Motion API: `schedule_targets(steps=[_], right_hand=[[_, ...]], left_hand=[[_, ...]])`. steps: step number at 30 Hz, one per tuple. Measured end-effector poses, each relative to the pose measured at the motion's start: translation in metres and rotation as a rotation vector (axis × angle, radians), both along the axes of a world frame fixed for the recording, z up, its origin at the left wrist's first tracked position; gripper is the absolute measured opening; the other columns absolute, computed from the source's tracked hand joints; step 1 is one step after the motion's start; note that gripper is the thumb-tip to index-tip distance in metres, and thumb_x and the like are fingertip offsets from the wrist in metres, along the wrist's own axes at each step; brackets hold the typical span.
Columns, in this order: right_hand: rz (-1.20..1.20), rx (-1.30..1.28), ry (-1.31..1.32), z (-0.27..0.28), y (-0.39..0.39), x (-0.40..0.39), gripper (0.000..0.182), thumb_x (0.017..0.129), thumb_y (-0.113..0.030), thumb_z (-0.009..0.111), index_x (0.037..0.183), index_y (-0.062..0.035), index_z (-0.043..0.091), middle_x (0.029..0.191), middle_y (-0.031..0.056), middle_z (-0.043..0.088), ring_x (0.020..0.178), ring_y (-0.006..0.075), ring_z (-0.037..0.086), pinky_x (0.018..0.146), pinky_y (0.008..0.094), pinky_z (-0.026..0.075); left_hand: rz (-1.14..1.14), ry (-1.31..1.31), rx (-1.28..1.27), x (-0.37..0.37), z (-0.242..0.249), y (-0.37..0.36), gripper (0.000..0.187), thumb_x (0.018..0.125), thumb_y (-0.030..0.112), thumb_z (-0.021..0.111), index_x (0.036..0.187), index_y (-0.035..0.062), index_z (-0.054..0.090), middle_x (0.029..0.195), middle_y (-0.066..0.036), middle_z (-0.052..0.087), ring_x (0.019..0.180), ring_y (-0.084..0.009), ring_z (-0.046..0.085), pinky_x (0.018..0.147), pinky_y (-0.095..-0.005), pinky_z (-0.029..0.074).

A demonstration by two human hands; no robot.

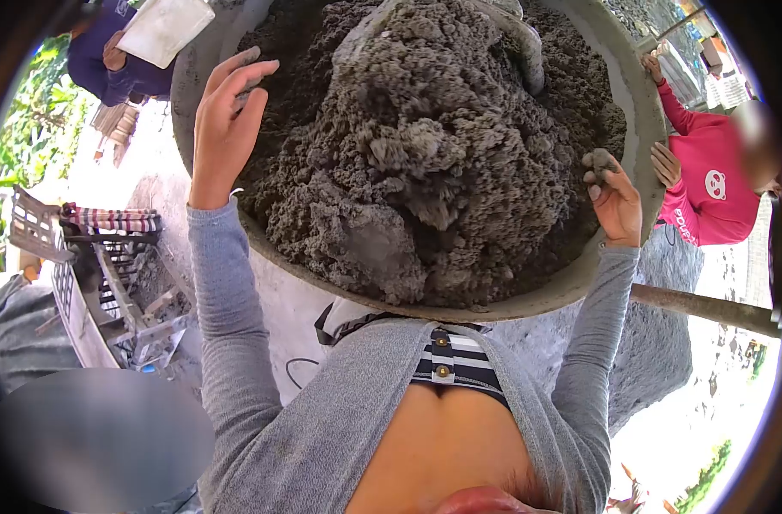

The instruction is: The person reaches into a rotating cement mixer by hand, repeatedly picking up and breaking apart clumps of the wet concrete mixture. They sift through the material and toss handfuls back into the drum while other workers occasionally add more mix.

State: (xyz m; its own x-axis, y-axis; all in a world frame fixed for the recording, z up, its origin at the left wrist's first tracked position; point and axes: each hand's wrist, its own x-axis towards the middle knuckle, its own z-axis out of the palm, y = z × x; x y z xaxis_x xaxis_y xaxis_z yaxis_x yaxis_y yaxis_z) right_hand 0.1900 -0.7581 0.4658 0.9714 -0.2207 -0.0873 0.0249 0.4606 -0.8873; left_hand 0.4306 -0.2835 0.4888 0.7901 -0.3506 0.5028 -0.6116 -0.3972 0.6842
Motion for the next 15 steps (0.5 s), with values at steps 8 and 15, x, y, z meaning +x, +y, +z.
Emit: schedule_targets(steps=[8,15], right_hand=[[-0.026,-0.443,0.054,0.072,0.042,0.013,0.043,0.098,-0.015,0.046,0.136,0.0027,0.039,0.109,0.0120,0.061,0.082,0.0149,0.064,0.063,0.0215,0.049],[0.631,-1.225,0.077,0.054,0.126,0.052,0.034,0.088,-0.021,0.062,0.115,-0.0008,0.054,0.093,0.0109,0.063,0.079,0.0224,0.061,0.072,0.0322,0.048]], left_hand=[[-0.202,0.069,-0.078,0.033,-0.009,-0.045,0.028,0.090,0.013,0.052,0.113,0.0122,0.067,0.128,-0.006,0.053,0.089,-0.0100,0.059,0.063,-0.0229,0.043],[-0.280,0.394,0.866,0.087,-0.150,-0.085,0.037,0.093,0.023,0.045,0.127,0.0148,0.058,0.143,-0.012,0.041,0.134,-0.0265,0.036,0.106,-0.0398,0.037]])
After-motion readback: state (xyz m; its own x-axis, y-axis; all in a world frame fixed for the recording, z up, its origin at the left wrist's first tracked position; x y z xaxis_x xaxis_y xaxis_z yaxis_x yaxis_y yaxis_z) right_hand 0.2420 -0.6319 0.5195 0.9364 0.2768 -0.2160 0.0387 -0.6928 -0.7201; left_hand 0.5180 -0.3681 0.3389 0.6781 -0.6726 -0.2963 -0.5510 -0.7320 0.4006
